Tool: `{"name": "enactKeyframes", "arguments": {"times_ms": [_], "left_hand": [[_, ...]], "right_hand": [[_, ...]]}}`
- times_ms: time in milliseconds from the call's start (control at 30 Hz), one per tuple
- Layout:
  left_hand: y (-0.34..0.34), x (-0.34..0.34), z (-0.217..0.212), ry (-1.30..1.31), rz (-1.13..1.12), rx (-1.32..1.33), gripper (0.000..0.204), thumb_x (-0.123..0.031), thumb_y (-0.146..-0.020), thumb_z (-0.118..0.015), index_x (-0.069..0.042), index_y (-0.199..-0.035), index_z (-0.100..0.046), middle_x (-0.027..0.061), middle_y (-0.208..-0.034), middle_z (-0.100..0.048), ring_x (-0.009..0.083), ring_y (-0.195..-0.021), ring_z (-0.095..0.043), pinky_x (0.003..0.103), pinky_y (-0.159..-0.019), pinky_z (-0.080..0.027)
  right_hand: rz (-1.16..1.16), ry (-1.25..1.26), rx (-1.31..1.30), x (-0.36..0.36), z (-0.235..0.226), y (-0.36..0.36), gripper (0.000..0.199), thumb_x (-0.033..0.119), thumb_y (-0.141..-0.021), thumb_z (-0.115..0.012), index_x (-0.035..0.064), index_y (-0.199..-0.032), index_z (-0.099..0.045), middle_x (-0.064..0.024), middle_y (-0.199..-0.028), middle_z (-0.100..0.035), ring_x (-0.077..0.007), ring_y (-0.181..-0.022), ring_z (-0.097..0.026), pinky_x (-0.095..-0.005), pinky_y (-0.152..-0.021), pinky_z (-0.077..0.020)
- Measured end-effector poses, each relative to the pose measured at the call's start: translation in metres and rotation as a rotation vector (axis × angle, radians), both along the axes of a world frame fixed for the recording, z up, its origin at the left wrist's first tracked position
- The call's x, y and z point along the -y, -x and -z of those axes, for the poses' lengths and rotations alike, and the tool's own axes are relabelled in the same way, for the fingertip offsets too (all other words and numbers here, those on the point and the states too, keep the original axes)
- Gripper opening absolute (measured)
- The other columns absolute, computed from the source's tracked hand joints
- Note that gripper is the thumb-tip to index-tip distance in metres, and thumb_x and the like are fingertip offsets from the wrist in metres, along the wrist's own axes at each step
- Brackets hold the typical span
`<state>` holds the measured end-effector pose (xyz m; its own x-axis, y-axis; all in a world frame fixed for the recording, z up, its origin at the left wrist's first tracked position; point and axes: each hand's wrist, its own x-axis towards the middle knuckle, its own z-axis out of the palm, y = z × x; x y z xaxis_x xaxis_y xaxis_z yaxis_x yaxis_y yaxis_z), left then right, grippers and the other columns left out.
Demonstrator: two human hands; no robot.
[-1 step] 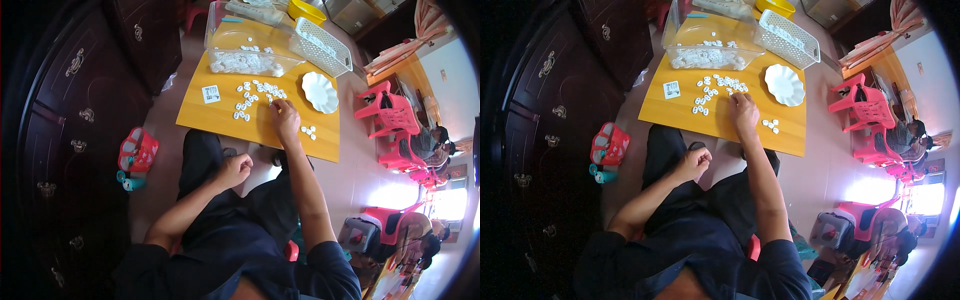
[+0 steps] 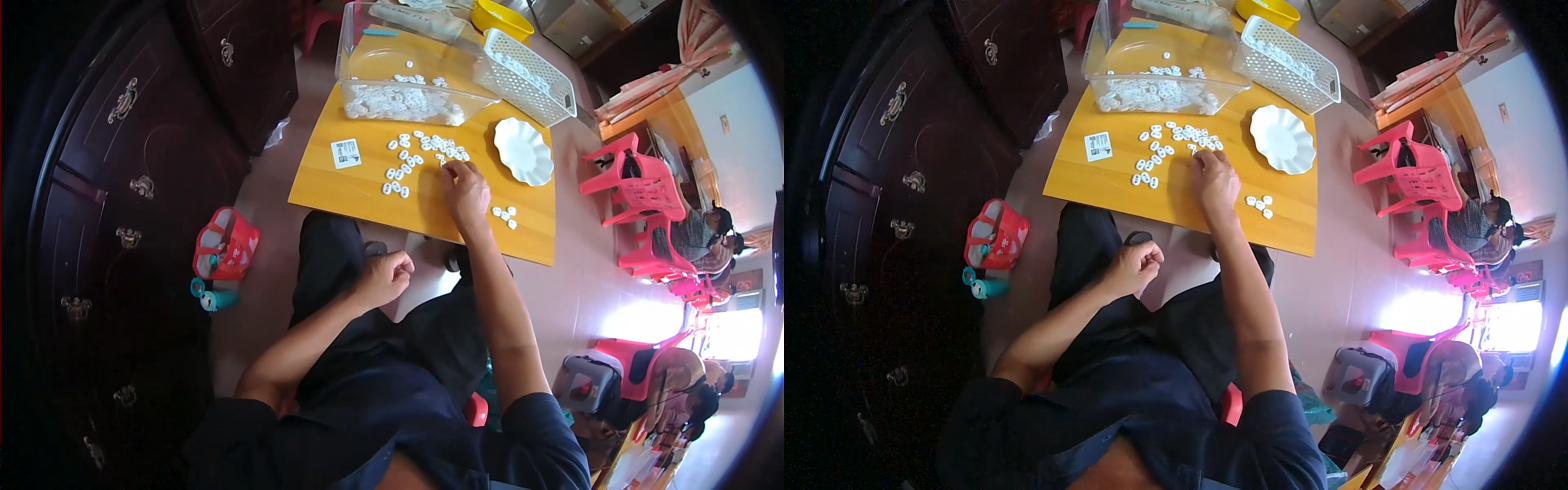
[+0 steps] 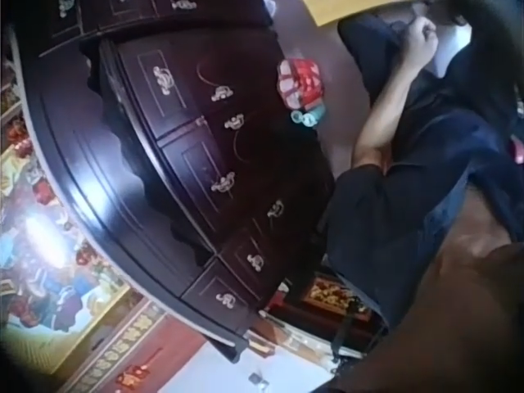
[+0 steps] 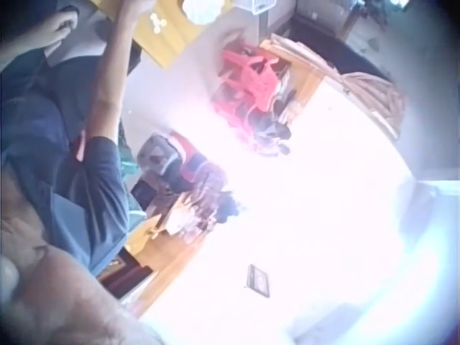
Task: Assembling small white plastic components by hand at a workbench.
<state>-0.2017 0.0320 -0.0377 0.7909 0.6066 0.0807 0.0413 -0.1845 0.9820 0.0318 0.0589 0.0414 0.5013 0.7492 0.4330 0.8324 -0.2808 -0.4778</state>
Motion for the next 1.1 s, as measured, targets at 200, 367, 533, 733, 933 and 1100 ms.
{"name": "enactKeyframes", "arguments": {"times_ms": [200, 367, 533, 733, 933, 1100], "left_hand": [[0.001, 0.001, 0.0, -0.042, -0.026, 0.022, 0.008, -0.002, -0.082, -0.062, -0.002, -0.09, -0.064, 0.0107, -0.074, -0.067, 0.0207, -0.066, -0.067, 0.033, -0.062, -0.052], [0.0, 0.0, -0.004, -0.04, -0.046, 0.033, 0.008, -0.003, -0.083, -0.062, -0.002, -0.091, -0.064, 0.0107, -0.074, -0.067, 0.022, -0.067, -0.068, 0.033, -0.062, -0.052], [0.001, -0.002, -0.008, -0.053, -0.052, 0.029, 0.009, -0.002, -0.083, -0.061, -0.003, -0.091, -0.063, 0.0108, -0.075, -0.067, 0.0227, -0.068, -0.068, 0.034, -0.063, -0.053], [0.0, -0.001, -0.003, -0.047, -0.02, 0.047, 0.007, -0.001, -0.087, -0.062, 0.0, -0.094, -0.061, 0.0031, -0.072, -0.061, 0.0096, -0.065, -0.058, 0.028, -0.062, -0.049], [0.001, 0.002, -0.005, -0.024, 0.018, -0.008, 0.008, -0.001, -0.087, -0.062, 0.0, -0.094, -0.061, 0.0037, -0.073, -0.062, 0.0102, -0.067, -0.06, 0.028, -0.063, -0.05], [0.003, 0.004, -0.007, -0.099, 0.003, 0.021, 0.01, -0.002, -0.086, -0.062, 0.0, -0.096, -0.061, 0.0048, -0.073, -0.062, 0.0115, -0.061, -0.059, 0.028, -0.059, -0.049]], "right_hand": [[0.076, 0.237, 0.1, -0.024, -0.01, -0.004, 0.019, 0.027, -0.087, -0.068, 0.0114, -0.092, -0.077, -0.0114, -0.097, -0.071, -0.0341, -0.084, -0.07, -0.044, -0.075, -0.0557], [0.077, 0.35, 0.176, -0.033, -0.012, -0.005, 0.017, 0.028, -0.085, -0.07, 0.0143, -0.092, -0.078, -0.0101, -0.098, -0.071, -0.0334, -0.084, -0.07, -0.0444, -0.075, -0.0562], [-0.029, 0.342, 0.127, -0.028, -0.007, 0.007, 0.015, 0.027, -0.083, -0.073, 0.0156, -0.092, -0.078, -0.0091, -0.098, -0.072, -0.0323, -0.084, -0.071, -0.0436, -0.074, -0.0561], [-0.117, 0.311, 0.202, -0.017, -0.003, 0.021, 0.013, 0.025, -0.087, -0.069, 0.0133, -0.087, -0.074, -0.0086, -0.097, -0.071, -0.0327, -0.082, -0.07, -0.0446, -0.073, -0.0555], [-0.168, 0.258, 0.318, -0.013, 0.01, 0.024, 0.013, 0.023, -0.093, -0.061, 0.0116, -0.088, -0.065, -0.0092, -0.091, -0.069, -0.0331, -0.08, -0.069, -0.0464, -0.069, -0.0549], [-0.157, 0.262, 0.309, -0.014, 0.013, 0.024, 0.01, 0.022, -0.093, -0.06, 0.0125, -0.095, -0.063, -0.0101, -0.09, -0.068, -0.0333, -0.08, -0.069, -0.0462, -0.068, -0.0551]]}}
